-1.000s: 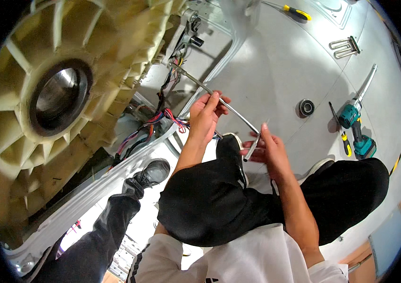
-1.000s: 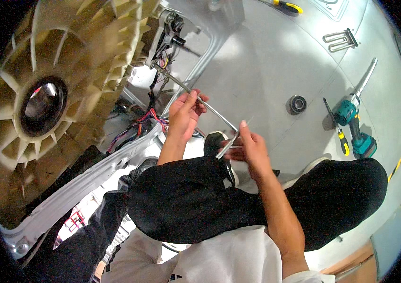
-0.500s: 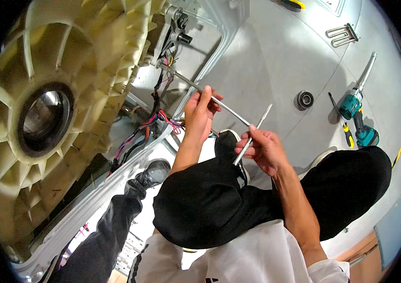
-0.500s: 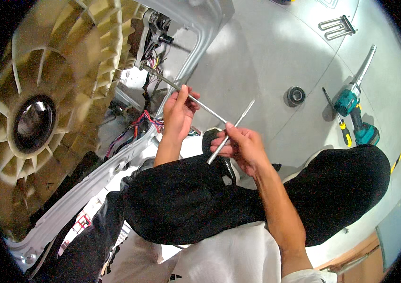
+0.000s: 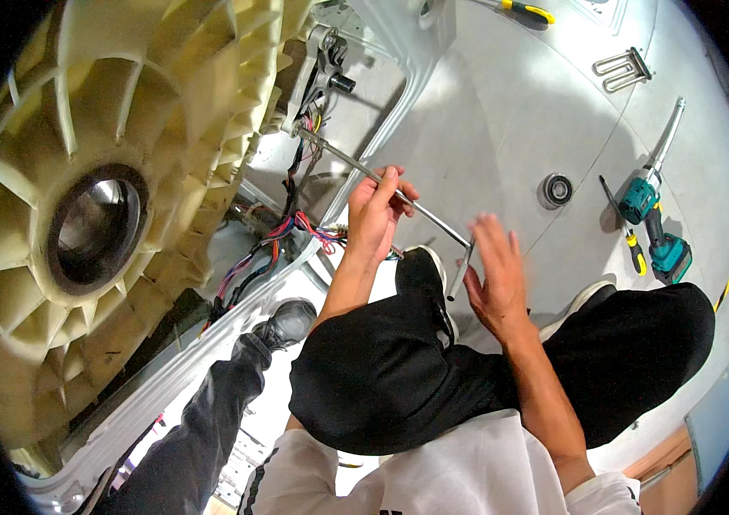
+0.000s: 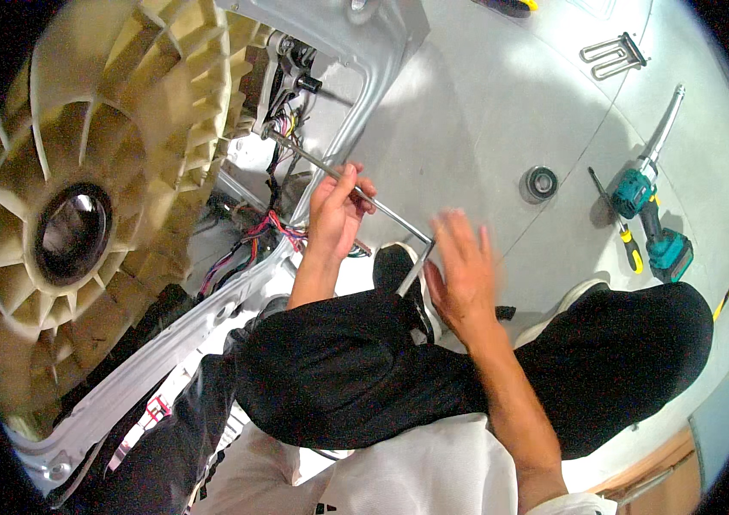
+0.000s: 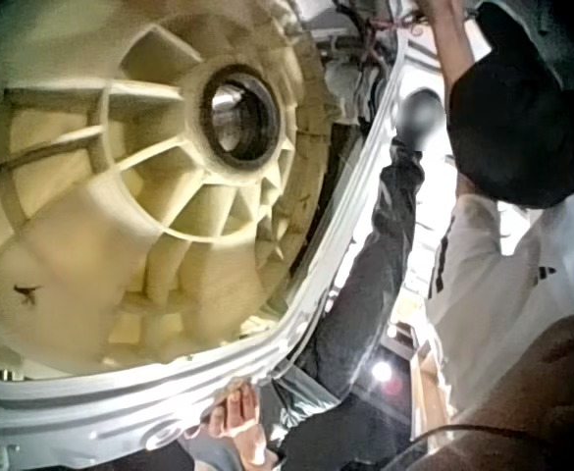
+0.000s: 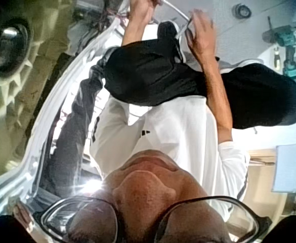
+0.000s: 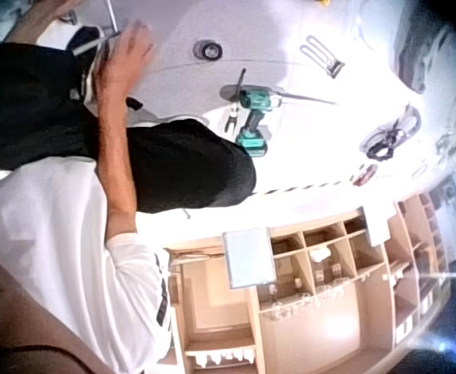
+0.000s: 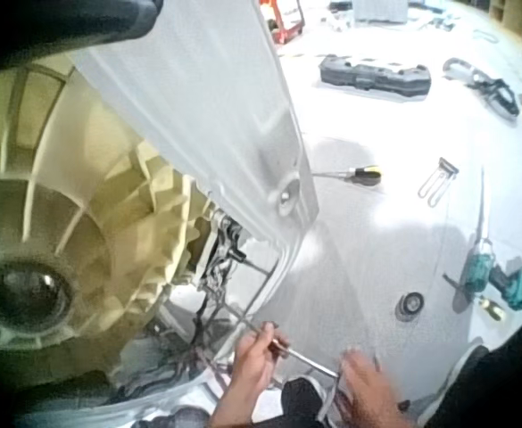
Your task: The person uses a T-handle socket wrench to rotate a component inside the drum assembly of an appliance, while kneeling on the floor.
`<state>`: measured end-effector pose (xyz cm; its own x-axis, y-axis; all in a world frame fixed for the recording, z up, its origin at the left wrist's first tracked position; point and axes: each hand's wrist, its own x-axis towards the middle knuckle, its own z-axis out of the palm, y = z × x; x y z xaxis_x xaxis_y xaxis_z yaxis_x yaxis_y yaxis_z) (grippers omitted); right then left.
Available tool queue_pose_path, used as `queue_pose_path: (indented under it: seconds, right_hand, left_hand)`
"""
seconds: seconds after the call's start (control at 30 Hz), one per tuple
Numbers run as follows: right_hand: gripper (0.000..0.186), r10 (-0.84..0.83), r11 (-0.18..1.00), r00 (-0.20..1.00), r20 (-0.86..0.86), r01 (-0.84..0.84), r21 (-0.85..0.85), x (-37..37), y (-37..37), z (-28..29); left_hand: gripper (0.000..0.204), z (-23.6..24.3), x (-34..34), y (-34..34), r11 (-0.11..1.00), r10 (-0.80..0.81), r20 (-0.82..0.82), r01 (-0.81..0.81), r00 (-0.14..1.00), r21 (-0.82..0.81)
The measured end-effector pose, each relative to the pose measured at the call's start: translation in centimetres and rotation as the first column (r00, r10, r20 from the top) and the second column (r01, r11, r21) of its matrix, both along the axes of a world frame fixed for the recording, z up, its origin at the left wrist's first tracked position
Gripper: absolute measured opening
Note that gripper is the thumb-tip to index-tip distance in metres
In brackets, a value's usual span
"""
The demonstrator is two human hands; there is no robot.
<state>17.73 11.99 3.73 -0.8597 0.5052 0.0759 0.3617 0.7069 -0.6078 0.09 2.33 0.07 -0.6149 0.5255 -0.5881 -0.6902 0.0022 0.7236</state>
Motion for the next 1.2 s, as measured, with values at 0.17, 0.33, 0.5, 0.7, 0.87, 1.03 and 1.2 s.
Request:
queue_pose_path:
  seconds: [0.17,0.33,0.5,0.7,0.87,1.03,1.2]
  right_hand:
    - [0.029,-0.181,0.768,0.981,0.071,0.186,-0.613,0.3,-1.3,-3.7]
    - [0.042,-0.313,-0.448,0.868,0.386,0.223,-0.866,-1.5,1.2,-0.5]
    - [0.041,-0.24,0.077,0.894,0.378,0.406,-0.911,-1.0,1.6,-1.4]
    - [0.036,-0.132,0.977,0.991,-0.017,0.127,-0.171,-0.2,1.5,-0.5]
    - [0.024,-0.117,0.904,0.992,-0.048,0.086,-0.419,-0.6,0.8,-2.0]
    - [0.031,-0.314,-0.25,0.916,0.251,0.175,-0.952,-1.5,1.2,0.1]
    - [0.038,-0.281,-0.54,0.89,0.358,0.162,-0.826,-2.2,1.7,2.1]
  left_hand:
    - [0.025,0.4,-0.3,0.0,0.999,-0.037,0.063,0.036,0.997,0.016]
    - [0.028,1.0,-0.5,0.4,0.996,-0.042,0.056,0.038,0.998,0.085]
    - [0.019,0.2,-0.3,0.0,0.997,-0.009,0.024,0.007,1.0,0.075]
    - [0.019,0.5,-0.2,-0.1,0.998,0.009,0.022,-0.011,1.0,0.058]
    - [0.02,0.6,-0.2,0.0,1.0,0.007,-0.015,-0.007,1.0,0.007]
    - [0.019,0.4,-0.2,-0.3,0.999,0.007,-0.013,-0.007,1.0,0.039]
    - [0.016,1.6,-0.8,0.4,0.992,-0.034,0.04,0.029,0.999,0.119]
